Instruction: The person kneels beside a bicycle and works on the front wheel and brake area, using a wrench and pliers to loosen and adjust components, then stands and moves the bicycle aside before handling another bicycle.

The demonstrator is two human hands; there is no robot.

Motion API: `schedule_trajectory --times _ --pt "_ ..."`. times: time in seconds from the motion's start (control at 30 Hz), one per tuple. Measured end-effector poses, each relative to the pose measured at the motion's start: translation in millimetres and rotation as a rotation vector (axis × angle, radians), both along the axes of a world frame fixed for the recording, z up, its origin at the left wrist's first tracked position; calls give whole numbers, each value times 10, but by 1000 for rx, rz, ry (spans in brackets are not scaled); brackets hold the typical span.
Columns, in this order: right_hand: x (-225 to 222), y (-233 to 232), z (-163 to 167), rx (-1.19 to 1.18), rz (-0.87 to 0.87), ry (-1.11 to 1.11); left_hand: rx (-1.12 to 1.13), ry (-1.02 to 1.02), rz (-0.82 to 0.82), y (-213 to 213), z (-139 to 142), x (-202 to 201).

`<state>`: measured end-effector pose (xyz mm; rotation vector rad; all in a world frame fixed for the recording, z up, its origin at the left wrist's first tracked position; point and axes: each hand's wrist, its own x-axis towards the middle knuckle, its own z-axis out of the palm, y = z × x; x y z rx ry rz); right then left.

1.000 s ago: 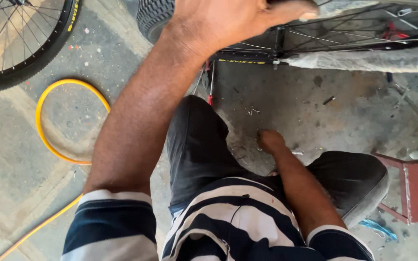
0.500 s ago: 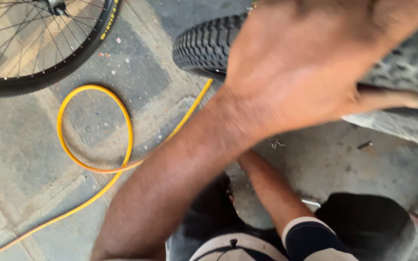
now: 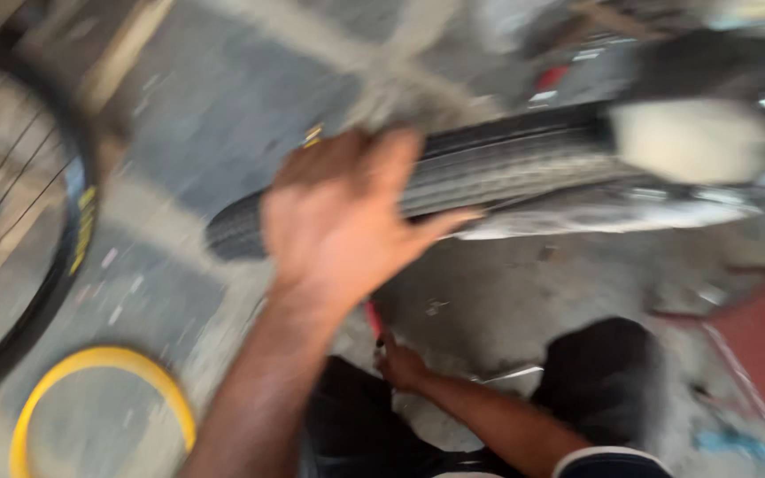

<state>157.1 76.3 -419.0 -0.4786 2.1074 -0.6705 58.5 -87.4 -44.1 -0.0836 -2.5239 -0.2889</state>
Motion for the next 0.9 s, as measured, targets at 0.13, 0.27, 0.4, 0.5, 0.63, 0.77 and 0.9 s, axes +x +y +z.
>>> schedule_trajectory --times 0.13,0.27,0.4,0.5,0.63,0.77,0.9 --pt "-179 861 -15 -103 3 109 0 75 -50 69 212 -52" --pt "-428 1243 -105 48 5 288 18 91 -45 53 141 3" --pt "-647 1153 385 34 0 743 66 377 -244 -116 -217 130" --pt "-906 1170 1562 -395 73 1294 30 531 -193 -149 -784 501" --pt "-1099 968 3034 -417 375 1777 576 361 -29 -234 -2059 1123" --pt "-1256 427 3497 -315 606 1689 724 -91 545 -392 -3495 1278" --pt "-1311 155 3297 -254 462 1638 582 -642 569 -517 -4371 1180"
